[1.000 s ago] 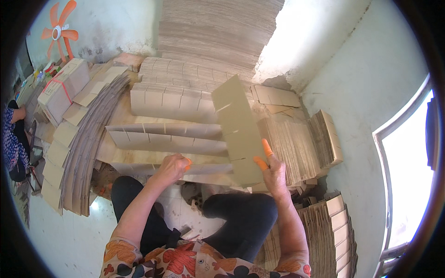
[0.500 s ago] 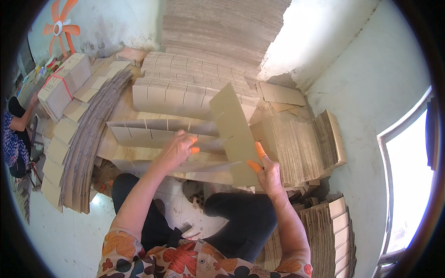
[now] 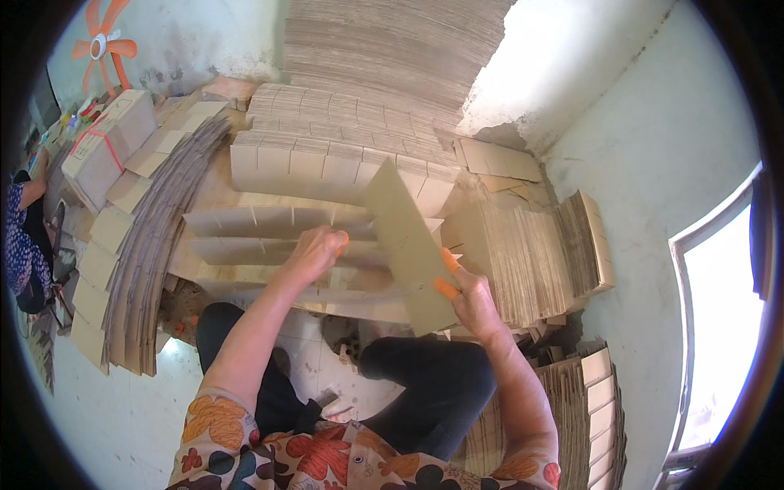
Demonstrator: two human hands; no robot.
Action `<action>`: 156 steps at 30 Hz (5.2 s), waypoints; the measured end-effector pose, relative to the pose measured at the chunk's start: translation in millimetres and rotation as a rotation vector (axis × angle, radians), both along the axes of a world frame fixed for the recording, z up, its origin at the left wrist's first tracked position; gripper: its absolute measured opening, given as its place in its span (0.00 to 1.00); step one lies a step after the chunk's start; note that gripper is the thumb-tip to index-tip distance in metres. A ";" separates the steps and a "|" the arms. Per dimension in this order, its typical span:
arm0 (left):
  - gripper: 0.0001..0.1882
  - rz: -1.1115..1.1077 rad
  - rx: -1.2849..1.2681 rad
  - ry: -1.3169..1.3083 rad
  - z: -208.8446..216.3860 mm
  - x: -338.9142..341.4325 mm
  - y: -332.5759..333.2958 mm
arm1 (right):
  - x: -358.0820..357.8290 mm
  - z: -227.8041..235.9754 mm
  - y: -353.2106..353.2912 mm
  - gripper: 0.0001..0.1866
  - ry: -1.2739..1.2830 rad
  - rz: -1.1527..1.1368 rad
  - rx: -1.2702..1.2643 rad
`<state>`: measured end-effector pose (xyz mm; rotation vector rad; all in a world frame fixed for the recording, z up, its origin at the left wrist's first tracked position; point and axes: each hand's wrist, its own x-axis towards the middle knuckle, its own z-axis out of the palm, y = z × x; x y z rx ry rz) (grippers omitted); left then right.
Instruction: The person sits on the floor and repeatedly folds flat cardboard sheets along pre-scored lines to form partitioned dividers. They insert each folded piece into a larger cardboard structure, stacking them to create a multi-compartment organizer.
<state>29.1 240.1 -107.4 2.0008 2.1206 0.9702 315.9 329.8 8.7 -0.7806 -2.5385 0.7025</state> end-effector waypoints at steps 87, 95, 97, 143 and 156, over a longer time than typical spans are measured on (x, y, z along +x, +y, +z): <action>0.08 -0.007 0.162 0.010 -5.3 42.2 -84.9 | -83.5 -6.3 -31.0 0.10 0.188 0.053 0.135; 0.02 0.020 0.225 -0.075 -5.3 44.9 -75.9 | -100.2 -54.8 -13.5 0.03 0.133 0.207 0.116; 0.02 0.057 0.186 -0.046 -9.4 42.6 -75.5 | -104.4 -48.5 -16.6 0.04 0.035 0.193 0.180; 0.23 0.166 0.213 0.090 15.5 13.3 -127.5 | 110.9 -72.6 62.9 0.21 0.035 -0.821 0.332; 0.05 0.080 0.189 0.033 -2.7 3.3 -123.0 | -72.8 27.5 -64.2 0.32 0.150 -0.011 -0.022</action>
